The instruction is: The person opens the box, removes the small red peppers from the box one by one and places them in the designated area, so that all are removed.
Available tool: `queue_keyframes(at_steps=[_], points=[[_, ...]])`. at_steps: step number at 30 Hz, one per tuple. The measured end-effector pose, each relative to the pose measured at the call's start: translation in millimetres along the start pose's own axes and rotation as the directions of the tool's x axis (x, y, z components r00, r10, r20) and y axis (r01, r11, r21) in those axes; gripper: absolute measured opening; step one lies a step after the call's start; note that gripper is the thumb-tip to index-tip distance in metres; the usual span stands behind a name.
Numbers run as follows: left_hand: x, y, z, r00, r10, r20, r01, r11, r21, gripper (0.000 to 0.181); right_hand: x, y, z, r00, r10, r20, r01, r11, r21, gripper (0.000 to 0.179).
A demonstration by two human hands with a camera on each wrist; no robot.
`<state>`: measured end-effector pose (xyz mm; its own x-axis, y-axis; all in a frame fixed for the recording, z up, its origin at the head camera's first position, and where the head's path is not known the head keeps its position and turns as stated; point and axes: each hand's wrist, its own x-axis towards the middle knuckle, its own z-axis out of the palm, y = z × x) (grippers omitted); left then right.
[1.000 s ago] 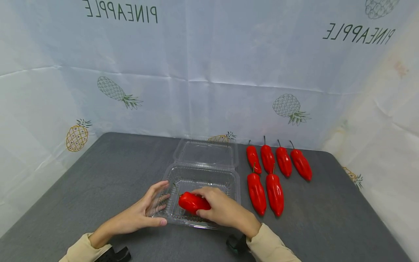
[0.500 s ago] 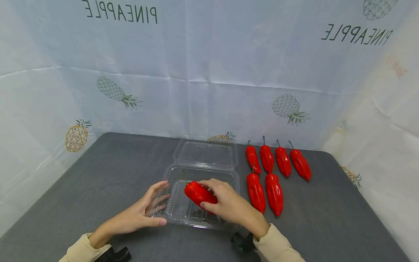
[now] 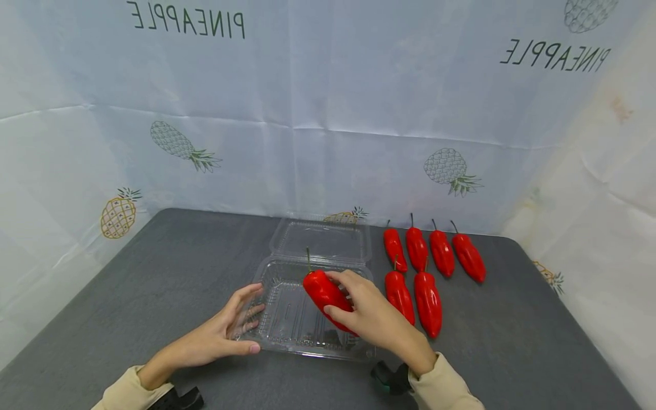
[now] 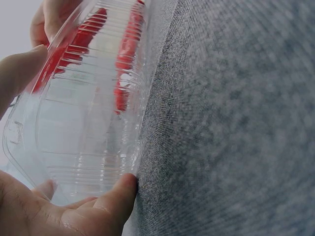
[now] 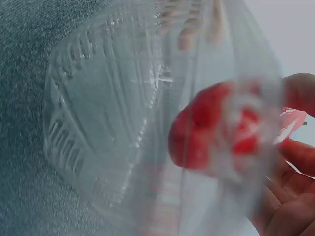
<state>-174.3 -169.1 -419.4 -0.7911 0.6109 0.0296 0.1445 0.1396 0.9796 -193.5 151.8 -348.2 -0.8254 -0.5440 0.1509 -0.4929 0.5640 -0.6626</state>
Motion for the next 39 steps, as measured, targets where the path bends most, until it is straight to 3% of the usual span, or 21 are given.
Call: queue_keyframes(at_steps=[7,19,30,39], points=[[0.0,-0.3,-0.2,1.0,0.005,0.007,-0.006,1.0,0.016,0.101,-6.5,3.9,-6.0,0.999,-0.007,-0.043,0.005,1.0,-0.027,0.058],[-0.3,-0.7,0.0,1.0,0.003,0.01,-0.003,1.0,0.016,0.1,-15.8,2.4,-17.5,0.993,0.055,-0.104,-0.057,0.998,-0.011,0.057],[-0.3,0.2,0.2,1.0,0.008,0.004,-0.008,1.0,0.014,0.1,-27.2,6.6,-24.0,0.981,0.075,-0.181,-0.093,0.991,-0.092,0.056],[0.0,1.0,0.6,1.0,0.013,0.008,-0.013,1.0,0.016,0.099,-37.3,12.1,-30.2,0.975,0.118,-0.189,-0.128,0.991,-0.046,0.061]])
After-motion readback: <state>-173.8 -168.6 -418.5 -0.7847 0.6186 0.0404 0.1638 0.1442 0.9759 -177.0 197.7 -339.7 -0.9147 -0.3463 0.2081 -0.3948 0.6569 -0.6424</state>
